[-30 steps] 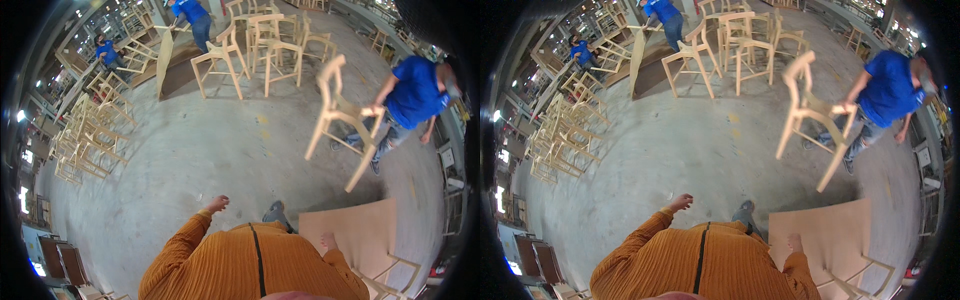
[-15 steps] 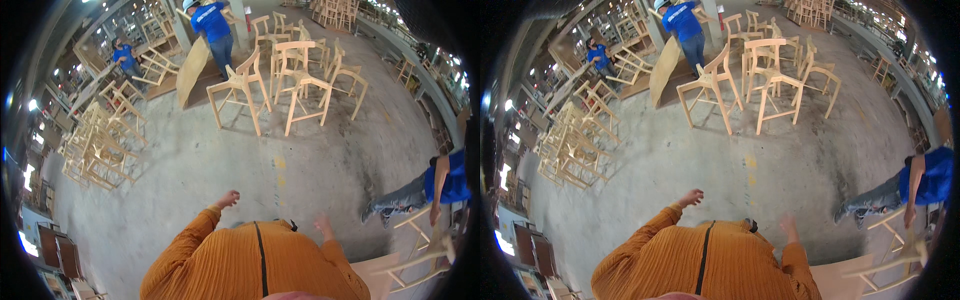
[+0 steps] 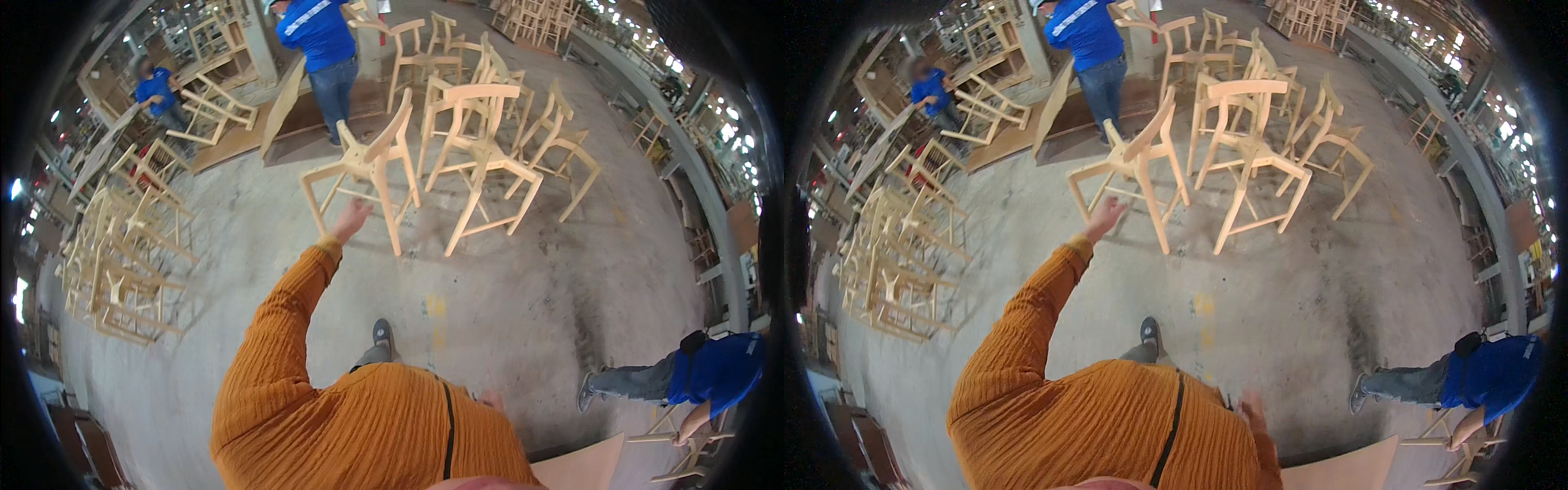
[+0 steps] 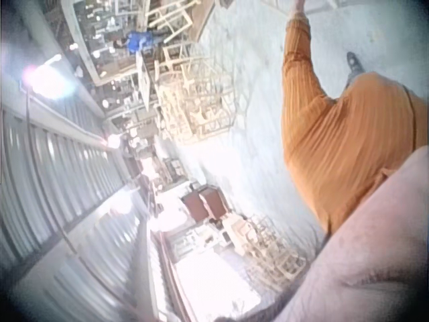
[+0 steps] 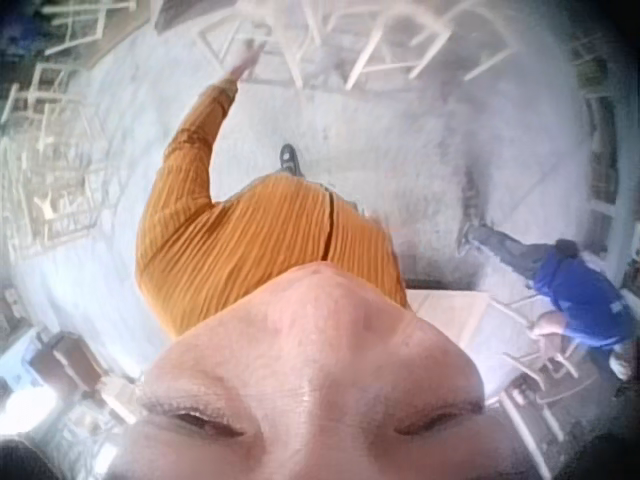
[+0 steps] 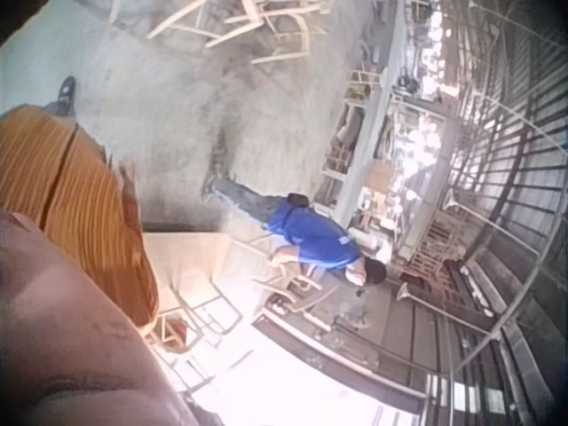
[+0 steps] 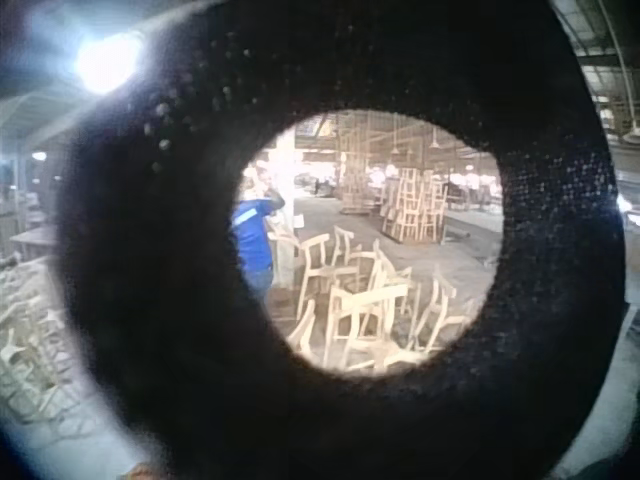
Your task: The person stacks unfinished wooden chair frames on a pallet and moves the stack using a pallet jack. They then unstack the chairs and place them on the floor.
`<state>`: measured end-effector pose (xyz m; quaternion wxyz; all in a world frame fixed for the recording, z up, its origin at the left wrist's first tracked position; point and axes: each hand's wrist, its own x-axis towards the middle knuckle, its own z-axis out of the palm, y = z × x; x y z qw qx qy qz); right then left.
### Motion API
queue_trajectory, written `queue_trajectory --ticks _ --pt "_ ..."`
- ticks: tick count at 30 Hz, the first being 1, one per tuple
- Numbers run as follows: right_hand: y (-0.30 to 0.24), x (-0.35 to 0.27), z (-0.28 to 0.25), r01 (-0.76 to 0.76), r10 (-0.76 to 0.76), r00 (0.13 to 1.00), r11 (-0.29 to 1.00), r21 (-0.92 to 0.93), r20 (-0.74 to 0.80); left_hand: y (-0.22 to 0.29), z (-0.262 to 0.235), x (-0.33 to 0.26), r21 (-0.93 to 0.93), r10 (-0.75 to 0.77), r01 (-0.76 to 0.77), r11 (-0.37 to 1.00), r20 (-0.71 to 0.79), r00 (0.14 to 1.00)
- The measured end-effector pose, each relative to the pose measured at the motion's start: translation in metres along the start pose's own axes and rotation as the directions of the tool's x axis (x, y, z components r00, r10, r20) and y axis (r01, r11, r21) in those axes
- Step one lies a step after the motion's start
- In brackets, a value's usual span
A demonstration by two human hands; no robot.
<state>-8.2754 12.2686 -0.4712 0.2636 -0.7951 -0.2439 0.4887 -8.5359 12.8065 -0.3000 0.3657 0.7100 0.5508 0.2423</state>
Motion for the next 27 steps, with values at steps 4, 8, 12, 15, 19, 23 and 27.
queue_trajectory --ticks 4,8,12,15,19,23,27 --pt "-0.008 -0.014 0.042 -0.251 0.266 0.963 0.945 0.208 -0.045 0.056 0.017 0.141 0.399 0.247 -0.175 0.9 -0.135 0.96" --pt "-0.034 -0.021 0.082 -0.284 0.314 0.947 0.911 0.299 -0.059 0.064 0.018 0.24 0.423 0.097 -0.155 0.893 0.156 0.983" --pt "-0.04 -0.039 0.109 -0.231 0.274 0.958 0.916 0.327 -0.091 0.021 0.038 0.277 0.151 -0.055 0.023 0.988 0.211 0.976" --pt "-0.042 -0.046 0.124 -0.169 0.217 0.97 0.927 0.334 -0.113 0.008 0.037 0.283 -0.128 -0.144 0.205 0.97 0.378 0.915" --pt "-0.049 -0.04 0.124 -0.261 0.302 0.949 0.911 0.318 -0.088 0.01 0.045 0.241 -0.079 -0.04 0.069 0.994 0.325 0.945" --pt "-0.004 -0.054 0.112 -0.366 0.401 0.915 0.87 0.331 -0.041 -0.015 0.044 0.126 -0.134 0.056 -0.022 0.991 0.259 0.964" --pt "0.039 -0.066 0.097 -0.288 0.358 0.928 0.868 0.404 -0.107 0.017 0.044 0.012 -0.093 -0.124 0.178 0.98 0.417 0.9"
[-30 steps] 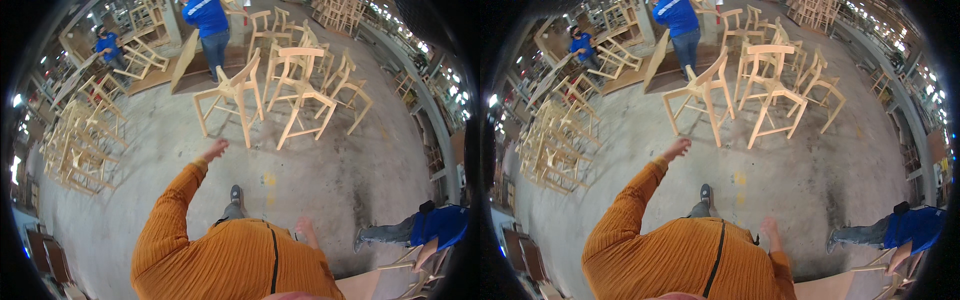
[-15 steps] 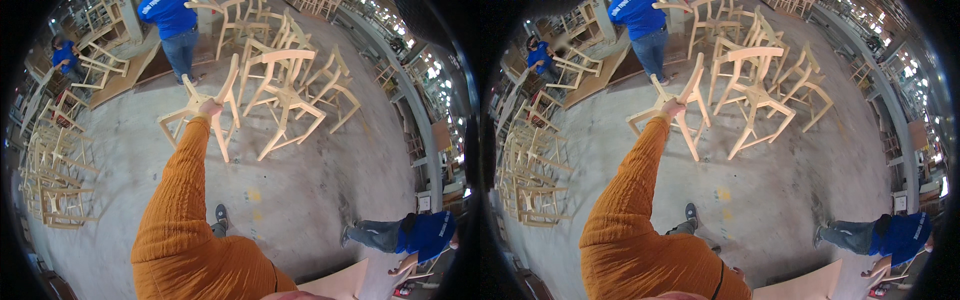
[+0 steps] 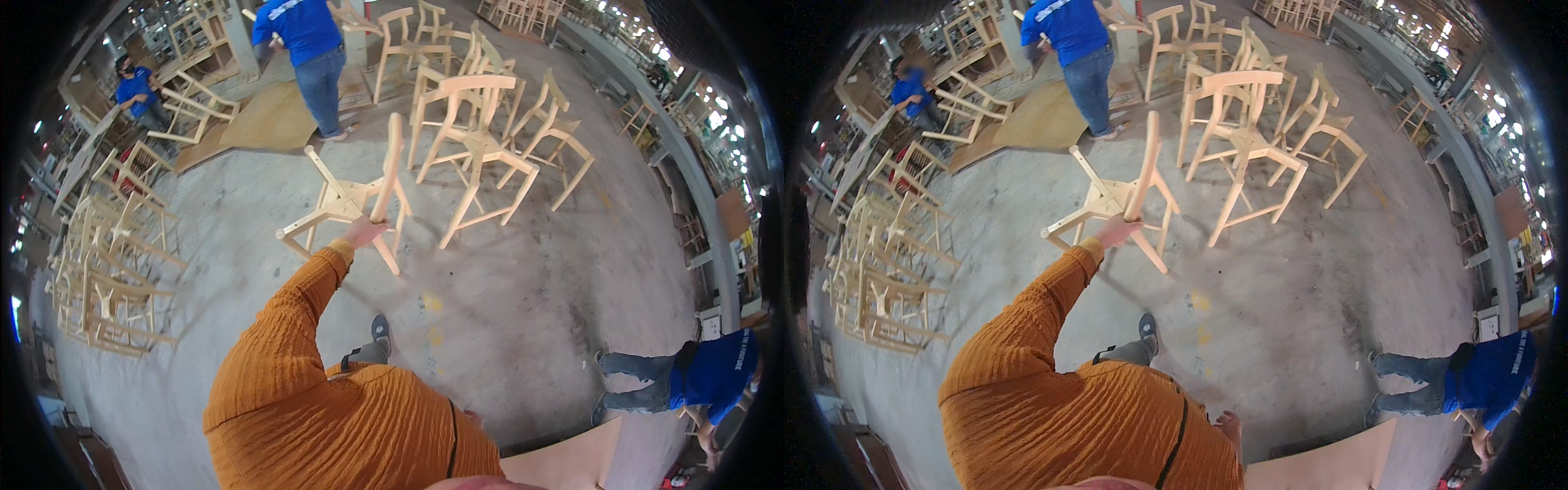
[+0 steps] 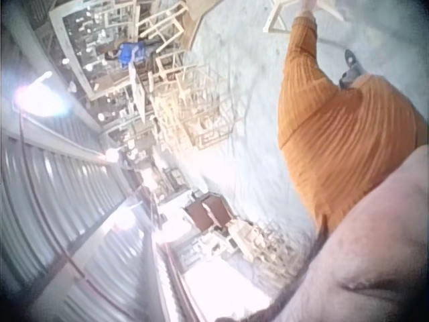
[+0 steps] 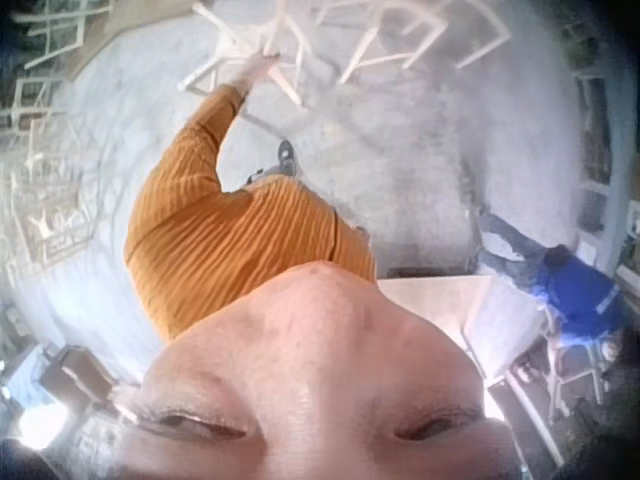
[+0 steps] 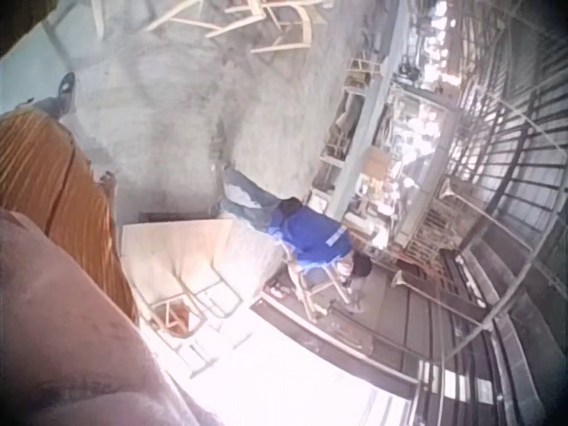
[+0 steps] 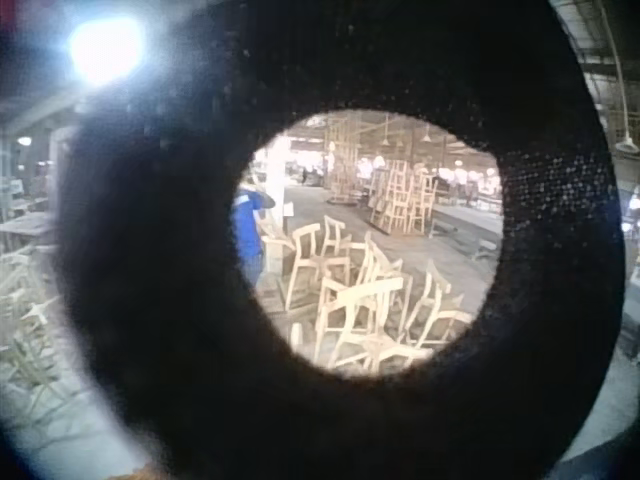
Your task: The person stacks unfinished wooden chair frames on a pallet and moves the stack using a pallet jack. They then unstack the chairs and place them on the floor.
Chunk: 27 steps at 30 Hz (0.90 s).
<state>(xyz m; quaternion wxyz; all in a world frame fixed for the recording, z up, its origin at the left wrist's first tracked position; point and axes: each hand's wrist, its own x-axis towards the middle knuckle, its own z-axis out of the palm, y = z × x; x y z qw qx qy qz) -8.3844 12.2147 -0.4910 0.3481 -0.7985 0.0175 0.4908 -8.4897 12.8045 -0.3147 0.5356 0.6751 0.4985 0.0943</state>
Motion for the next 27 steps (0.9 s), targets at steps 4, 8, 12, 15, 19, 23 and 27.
queue_trajectory --ticks 4,8,12,15,19,23,27 --pt "0.022 -0.015 -0.036 -0.007 0.003 0.999 0.993 0.117 0.033 -0.035 0.024 -0.092 0.083 0.045 -0.052 0.995 0.082 0.996" --pt "0.068 -0.034 -0.042 -0.084 0.079 0.996 0.978 0.193 0.033 -0.115 0.083 -0.192 0.17 0.165 -0.198 0.965 0.189 0.968" --pt "0.108 -0.053 -0.035 -0.083 0.082 0.996 0.92 0.384 0.019 -0.096 0.109 -0.275 0.153 -0.038 -0.033 0.988 0.44 0.897" --pt "0.123 -0.058 -0.015 -0.123 0.105 0.992 0.907 0.403 0.066 -0.1 0.107 -0.303 0.356 -0.07 -0.166 0.92 0.564 0.823" --pt "0.124 -0.09 0.024 -0.086 0.098 0.995 0.896 0.436 -0.005 -0.078 0.124 -0.275 0.243 0.094 -0.199 0.95 0.385 0.918" --pt "0.14 -0.129 0.069 -0.099 0.109 0.994 0.943 0.316 -0.013 -0.067 0.148 -0.225 -0.219 -0.12 0.215 0.952 0.379 0.918" --pt "0.167 -0.174 0.105 -0.142 0.204 0.974 0.883 0.447 -0.095 -0.065 0.156 -0.207 -0.352 -0.242 0.406 0.843 0.427 0.872"
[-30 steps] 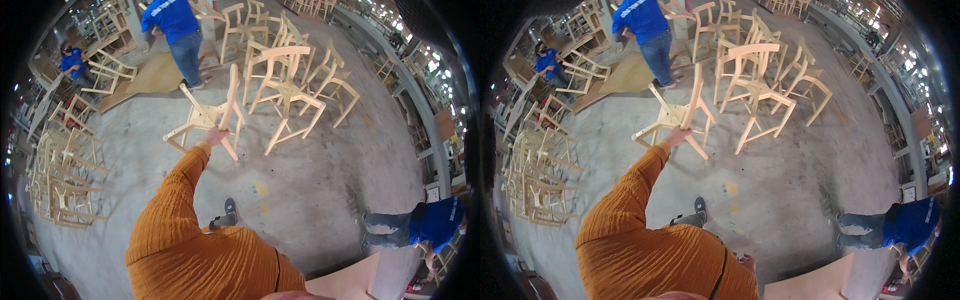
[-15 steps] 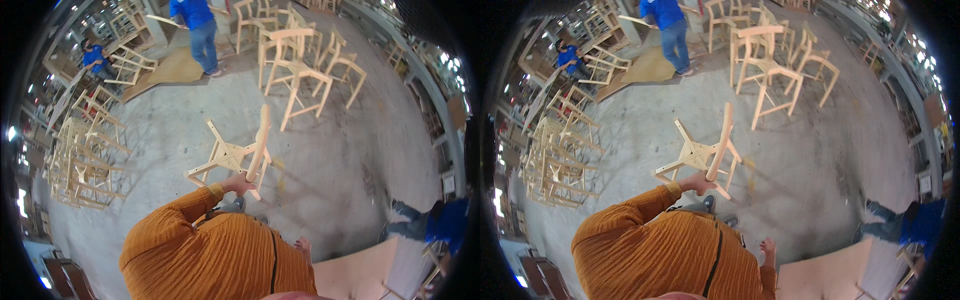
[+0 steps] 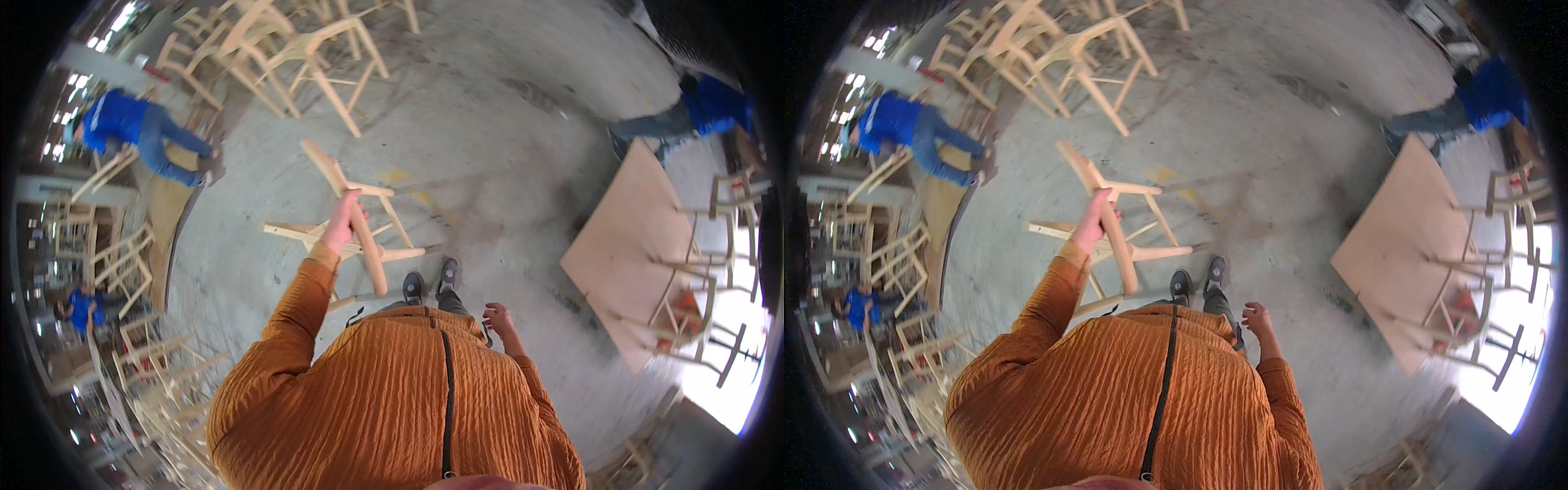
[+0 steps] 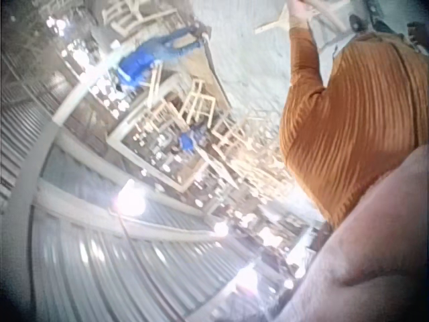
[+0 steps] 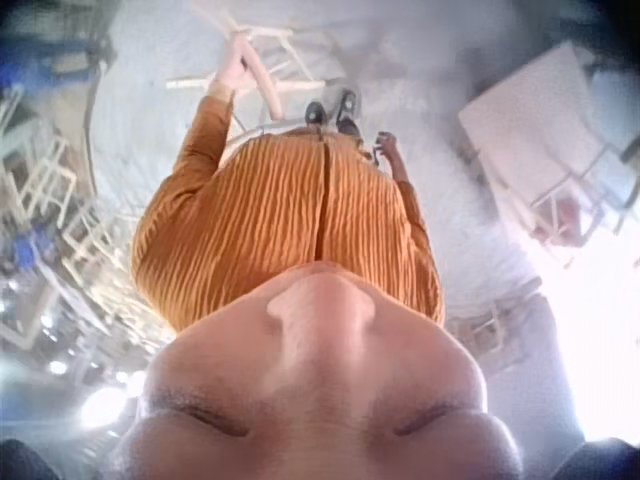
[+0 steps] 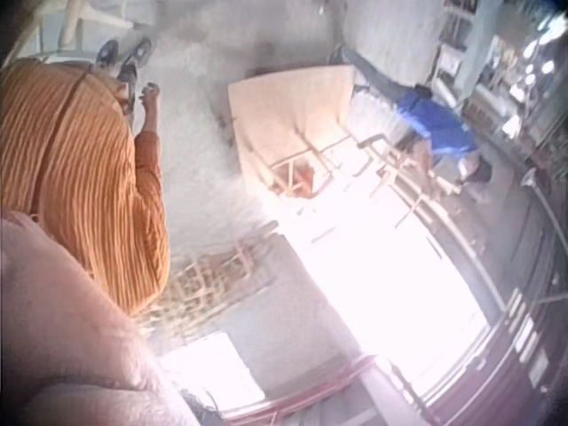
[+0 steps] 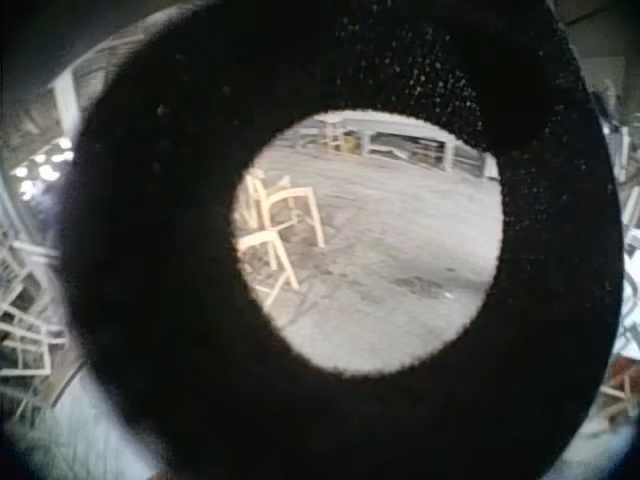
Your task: The person stacks unfinished wooden chair frames on a pallet and moves the stack using a pallet jack. They then unstack the chairs and place them on the floor.
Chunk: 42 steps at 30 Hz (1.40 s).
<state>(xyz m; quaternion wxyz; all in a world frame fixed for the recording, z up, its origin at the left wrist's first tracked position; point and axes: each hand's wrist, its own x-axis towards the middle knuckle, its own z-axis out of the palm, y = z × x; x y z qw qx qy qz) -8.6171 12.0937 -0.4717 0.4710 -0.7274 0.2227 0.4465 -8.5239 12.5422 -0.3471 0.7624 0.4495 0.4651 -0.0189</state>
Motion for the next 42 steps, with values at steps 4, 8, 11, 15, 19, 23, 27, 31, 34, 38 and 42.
queue_trajectory --ticks 4,8,11,15,19,23,27,31,34,38,42 --pt "0.051 -0.044 0.001 -0.1 0.129 0.989 0.944 0.314 -0.071 0.009 0.007 0.004 0.059 -0.047 0.043 0.997 0.079 0.996" --pt "0.099 -0.079 0.007 -0.143 0.217 0.974 0.812 0.566 -0.065 0.022 0.017 -0.031 0.028 -0.118 0.117 0.993 0.038 0.992" --pt "0.1 -0.067 0.007 -0.085 0.219 0.974 0.587 0.805 -0.057 0.039 0.04 -0.067 0.029 -0.06 0.056 0.998 0.153 0.986" --pt "0.088 -0.027 -0.003 -0.091 0.054 0.995 0.224 0.97 0.081 0.048 0.092 -0.147 0.062 -0.01 -0.013 0.998 0.346 0.938" --pt "0.032 0.002 -0.039 -0.044 -0.126 0.991 -0.039 0.998 0.039 0.045 0.161 -0.237 0.081 0.032 -0.089 0.993 0.528 0.849" --pt "-0.036 -0.022 -0.117 -0.002 -0.376 0.9 -0.511 0.86 -0.221 0.039 0.202 -0.314 0.107 0.078 -0.19 0.976 0.641 0.764" --pt "-0.016 -0.055 -0.196 0.171 -0.298 0.785 -0.739 0.652 -0.544 0.047 0.205 -0.344 0.132 0.015 -0.212 0.968 0.816 0.578" --pt "-0.012 -0.125 -0.251 0.178 -0.413 0.534 -0.798 0.576 -0.738 0.054 0.198 -0.325 0.085 -0.066 -0.025 0.996 0.903 0.425" --pt "-0.006 -0.199 -0.307 0.304 -0.405 0.353 -0.803 0.513 -0.843 0.03 0.211 -0.291 0.099 -0.154 0.204 0.974 0.95 0.271" --pt "0.003 -0.286 -0.347 0.521 -0.379 0.198 -0.74 0.425 -0.904 -0.007 0.231 -0.245 0.198 -0.228 0.407 0.892 0.973 0.026" --pt "0.002 -0.356 -0.376 0.659 -0.393 0.005 -0.69 0.299 -0.919 -0.065 0.266 -0.219 0.229 -0.262 0.404 0.886 0.965 0.028"
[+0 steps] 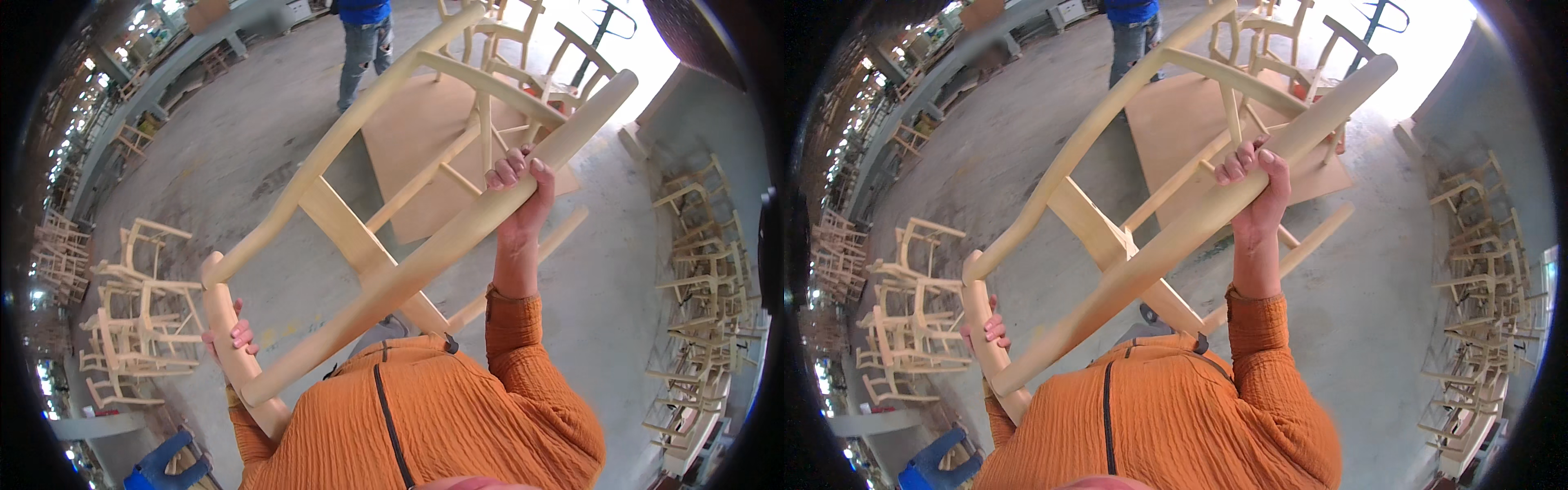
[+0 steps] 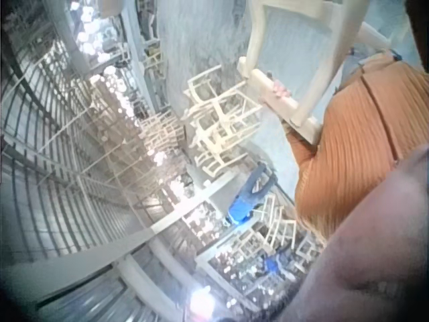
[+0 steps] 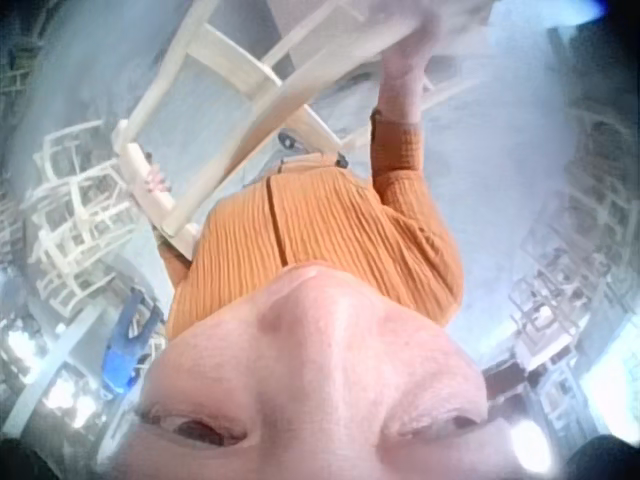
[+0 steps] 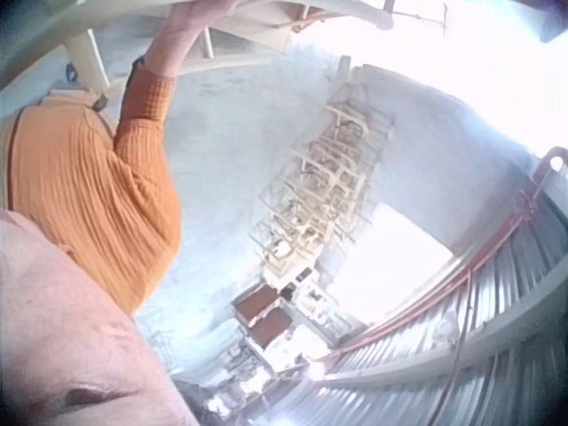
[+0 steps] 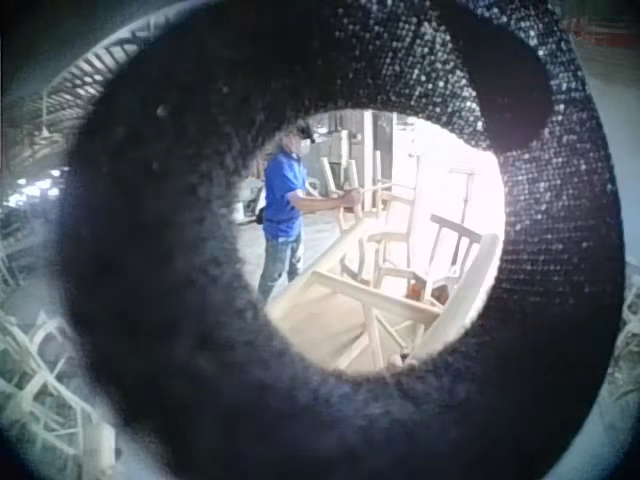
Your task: The person stacks unfinished wooden chair frames on a pallet and moves the stack using a pallet jack. They then unstack the chairs and place them on the floor.
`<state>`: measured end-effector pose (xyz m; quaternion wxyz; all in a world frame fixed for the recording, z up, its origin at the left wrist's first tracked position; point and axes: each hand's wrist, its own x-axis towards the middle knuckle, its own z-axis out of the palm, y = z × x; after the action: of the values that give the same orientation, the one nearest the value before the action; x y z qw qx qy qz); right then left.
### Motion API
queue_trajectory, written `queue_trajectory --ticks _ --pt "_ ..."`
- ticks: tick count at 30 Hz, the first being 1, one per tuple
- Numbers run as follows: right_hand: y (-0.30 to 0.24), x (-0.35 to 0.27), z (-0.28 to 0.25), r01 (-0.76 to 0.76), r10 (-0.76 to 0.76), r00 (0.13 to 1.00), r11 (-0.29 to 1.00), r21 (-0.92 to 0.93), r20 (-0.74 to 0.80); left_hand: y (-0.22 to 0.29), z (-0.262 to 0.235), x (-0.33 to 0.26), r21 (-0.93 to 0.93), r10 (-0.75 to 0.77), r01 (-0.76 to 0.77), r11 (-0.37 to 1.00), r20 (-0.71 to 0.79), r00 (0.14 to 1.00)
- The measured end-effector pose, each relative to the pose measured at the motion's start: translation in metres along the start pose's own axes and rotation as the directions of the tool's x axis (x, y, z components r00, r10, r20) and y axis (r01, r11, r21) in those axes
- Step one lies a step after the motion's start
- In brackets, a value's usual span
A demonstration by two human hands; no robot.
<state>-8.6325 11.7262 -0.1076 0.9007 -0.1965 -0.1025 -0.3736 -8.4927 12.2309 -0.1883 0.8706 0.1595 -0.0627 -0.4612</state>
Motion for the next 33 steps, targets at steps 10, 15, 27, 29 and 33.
queue_trajectory --ticks 10,15,27,29,33 --pt "-0.015 0.125 0.082 0.145 -0.047 0.953 0.938 -0.315 0.301 -0.021 -0.074 0.204 0.26 -0.036 0.179 0.949 -0.475 0.879" --pt "-0.008 0.205 0.076 0.329 -0.018 0.895 0.7 -0.634 0.445 -0.035 -0.103 0.376 0.482 -0.263 0.512 0.711 -0.493 0.829" --pt "-0.012 0.334 0.004 0.455 0.055 0.777 0.641 -0.619 0.627 -0.162 -0.11 0.565 0.517 -0.647 0.77 0.374 -0.449 0.616" --pt "-0.016 0.355 -0.012 0.479 0.122 0.729 0.612 -0.629 0.674 -0.188 -0.109 0.599 0.537 -0.632 0.744 0.398 -0.427 0.647" --pt "-0.057 0.387 -0.031 0.323 0.394 0.744 0.495 -0.807 0.54 -0.245 -0.101 0.659 0.517 -0.596 0.719 0.464 -0.419 0.685"
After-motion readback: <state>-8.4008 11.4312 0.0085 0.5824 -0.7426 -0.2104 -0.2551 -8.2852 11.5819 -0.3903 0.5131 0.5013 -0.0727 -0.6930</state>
